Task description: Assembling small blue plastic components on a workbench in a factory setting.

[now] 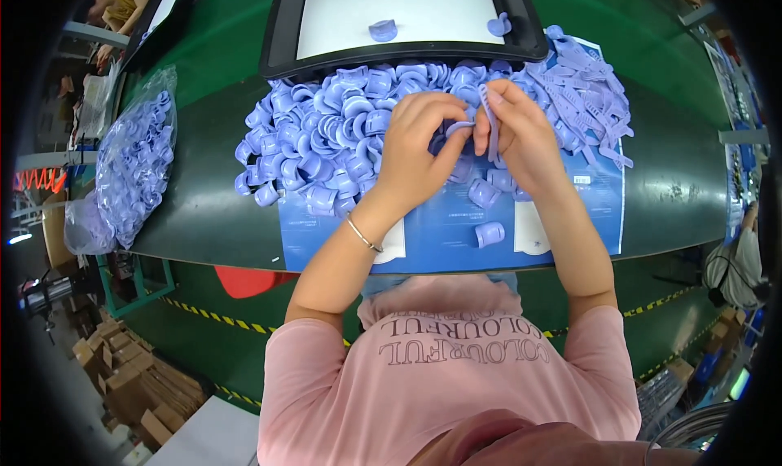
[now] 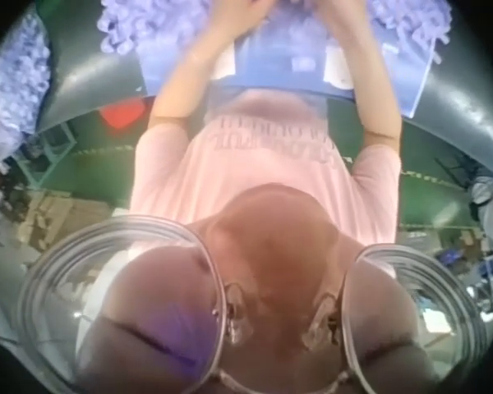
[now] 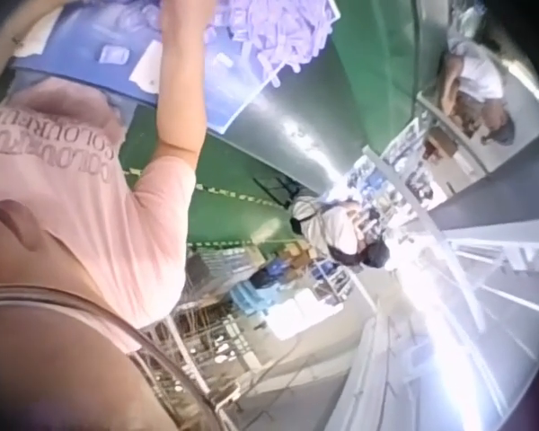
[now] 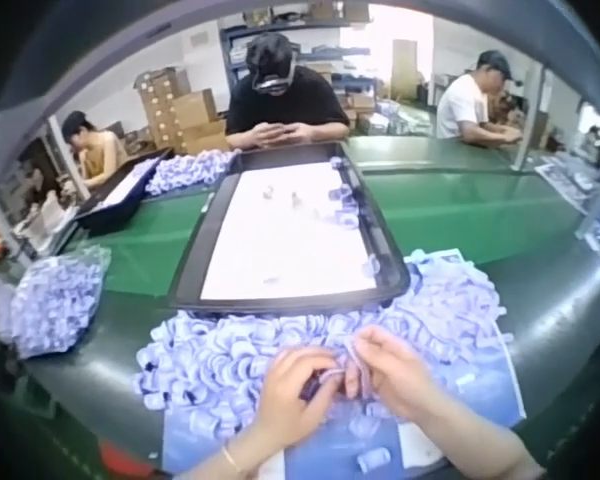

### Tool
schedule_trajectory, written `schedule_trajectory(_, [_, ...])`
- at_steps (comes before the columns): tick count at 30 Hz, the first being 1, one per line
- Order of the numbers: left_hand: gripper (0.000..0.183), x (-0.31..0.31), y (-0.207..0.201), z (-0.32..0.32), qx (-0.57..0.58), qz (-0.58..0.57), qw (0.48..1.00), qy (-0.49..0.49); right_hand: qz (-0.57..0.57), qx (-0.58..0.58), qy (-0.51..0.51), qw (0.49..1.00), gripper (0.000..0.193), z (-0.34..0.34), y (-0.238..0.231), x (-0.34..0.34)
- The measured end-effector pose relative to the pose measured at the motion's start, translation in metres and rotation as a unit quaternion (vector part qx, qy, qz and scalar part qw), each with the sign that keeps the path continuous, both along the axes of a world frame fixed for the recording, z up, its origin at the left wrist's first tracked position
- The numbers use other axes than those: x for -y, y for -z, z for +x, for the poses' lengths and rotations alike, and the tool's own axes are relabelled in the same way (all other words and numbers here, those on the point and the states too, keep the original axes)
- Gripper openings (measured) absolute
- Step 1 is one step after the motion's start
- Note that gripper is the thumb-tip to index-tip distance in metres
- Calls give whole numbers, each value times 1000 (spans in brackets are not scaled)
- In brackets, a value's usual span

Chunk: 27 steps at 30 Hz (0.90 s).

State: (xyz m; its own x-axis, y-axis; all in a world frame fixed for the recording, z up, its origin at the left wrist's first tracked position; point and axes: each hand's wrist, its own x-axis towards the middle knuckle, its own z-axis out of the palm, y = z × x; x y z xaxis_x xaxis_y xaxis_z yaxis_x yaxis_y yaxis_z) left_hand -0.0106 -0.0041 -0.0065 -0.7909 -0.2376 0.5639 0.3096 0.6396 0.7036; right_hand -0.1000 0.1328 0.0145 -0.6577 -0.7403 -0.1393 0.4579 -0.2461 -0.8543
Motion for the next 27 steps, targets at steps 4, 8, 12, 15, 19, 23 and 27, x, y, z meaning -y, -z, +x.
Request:
schedule_trajectory(4, [16, 0, -3, -5, -10, -15, 999, -31, 28, 21, 25, 999, 18, -8, 11, -14])
schedule_trajectory(8, [13, -1, -8, 1, 2, -97, 991, -96, 17, 48, 29, 998, 20, -7, 10, -10])
schedule_trajectory(12, [13, 1, -4, 2, 39, -17, 998, -48, 17, 38, -6, 999, 20, -7, 14, -11])
schedule_trajectory(15, [17, -4, -9, 4, 64, 77, 995, -7, 15, 38, -31, 999, 21, -7, 13, -13])
schedule_trajectory(19, [22, -9, -2, 3, 67, 347, 933, 65, 21, 18, -38, 999, 24, -5, 11, -14])
schedule_trajectory(23, [22, -4, -2, 3, 106, 535, 827, 137, 44, 14, -10, 999, 25, -1, 7, -10])
schedule_trajectory(27, [21, -2, -5, 3, 97, 603, 777, 153, 43, 8, -1, 999, 34, -2, 8, -12])
